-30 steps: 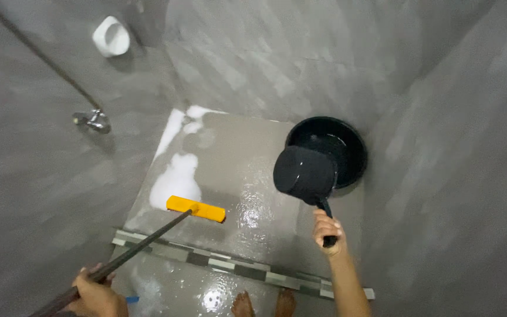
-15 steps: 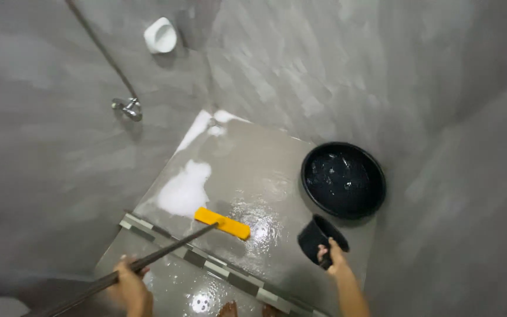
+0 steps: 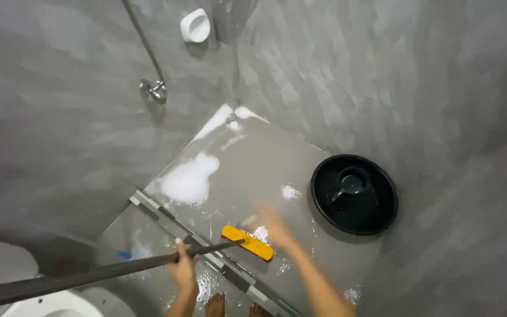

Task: The person scrubs a soapy bathroom floor with a long-handled brush, moving around the toilet and sink. They use a dipper to pour water from a bucket, rinsing the floor while continuing to scrub.

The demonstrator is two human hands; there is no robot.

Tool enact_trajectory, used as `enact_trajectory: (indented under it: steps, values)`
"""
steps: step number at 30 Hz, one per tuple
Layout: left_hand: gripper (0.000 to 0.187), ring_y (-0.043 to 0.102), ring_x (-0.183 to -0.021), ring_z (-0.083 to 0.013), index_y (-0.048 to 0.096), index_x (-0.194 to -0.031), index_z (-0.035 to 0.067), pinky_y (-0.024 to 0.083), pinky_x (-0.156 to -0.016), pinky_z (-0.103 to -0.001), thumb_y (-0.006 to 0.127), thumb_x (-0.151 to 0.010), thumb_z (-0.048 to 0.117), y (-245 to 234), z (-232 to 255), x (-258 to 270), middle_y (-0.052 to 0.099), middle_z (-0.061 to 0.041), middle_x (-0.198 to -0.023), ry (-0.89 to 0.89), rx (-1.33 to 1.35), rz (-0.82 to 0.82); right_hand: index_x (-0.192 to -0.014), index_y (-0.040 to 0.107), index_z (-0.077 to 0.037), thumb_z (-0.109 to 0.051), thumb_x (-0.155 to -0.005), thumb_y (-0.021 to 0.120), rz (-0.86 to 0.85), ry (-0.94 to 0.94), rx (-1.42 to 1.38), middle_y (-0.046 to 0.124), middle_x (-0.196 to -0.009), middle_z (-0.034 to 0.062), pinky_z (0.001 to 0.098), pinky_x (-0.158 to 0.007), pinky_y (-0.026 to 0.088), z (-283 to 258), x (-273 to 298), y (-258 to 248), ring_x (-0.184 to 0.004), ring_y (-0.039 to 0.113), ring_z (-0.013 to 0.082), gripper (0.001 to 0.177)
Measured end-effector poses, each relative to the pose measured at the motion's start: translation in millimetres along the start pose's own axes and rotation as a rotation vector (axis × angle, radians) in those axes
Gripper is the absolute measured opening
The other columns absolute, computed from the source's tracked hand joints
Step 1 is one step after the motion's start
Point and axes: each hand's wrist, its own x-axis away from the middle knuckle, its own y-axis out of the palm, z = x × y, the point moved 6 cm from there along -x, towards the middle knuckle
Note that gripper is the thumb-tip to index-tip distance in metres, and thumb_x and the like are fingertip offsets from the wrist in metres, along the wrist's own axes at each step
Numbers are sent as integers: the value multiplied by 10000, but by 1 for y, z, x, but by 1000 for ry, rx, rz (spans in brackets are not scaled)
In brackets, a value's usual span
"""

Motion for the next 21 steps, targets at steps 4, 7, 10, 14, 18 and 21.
enact_trajectory:
  steps: [4,7,10,14,18,21]
  values:
    - [538,591,-930,-224,692,-1127,-34,491,-837,-383,562,-1064,484,4,-38,25,635,-144,-1017,-71,-61,-251,-1518,462,-147,-423,-779,821,-232,-366,103,453,-1551,147,472,-1190,335,-145,47,124,-1456,401,328,867]
    - [415,595,-1090,-191,570,-1260,104,485,-969,-363,600,-936,362,10,-41,55,574,-60,-1119,-66,469,-766,-1372,585,-120,-336,-839,848,-247,-480,184,578,-1357,164,516,-1087,367,-188,69,168,-1317,513,345,632]
    - [369,576,-1140,-169,555,-1277,77,518,-955,-352,614,-949,237,-30,-32,43,569,-81,-1233,108,-178,-540,-1158,653,-82,-272,-902,787,-310,-406,140,660,-1065,127,427,-893,461,-166,75,191,-1050,635,275,346]
    - [480,620,-1081,-169,565,-1362,130,511,-936,-341,626,-887,171,-67,28,43,662,-73,-1166,180,-663,-497,-970,670,-47,-168,-893,692,-439,-413,-145,624,-860,88,348,-724,485,-146,70,207,-834,614,169,145]
    - [445,658,-1104,-245,558,-1361,51,515,-987,-393,597,-972,263,-95,184,84,676,-137,-1202,464,-818,-208,-829,667,-36,-211,-893,760,-352,-263,57,574,-667,93,333,-594,444,-136,52,207,-649,530,118,208]
    - [496,653,-1191,-291,534,-1352,-14,486,-1060,-421,575,-1042,371,-100,293,172,644,-166,-1307,828,-346,-363,-792,656,-24,-224,-891,789,-403,-339,38,534,-639,104,346,-564,435,-145,57,221,-615,488,103,260]
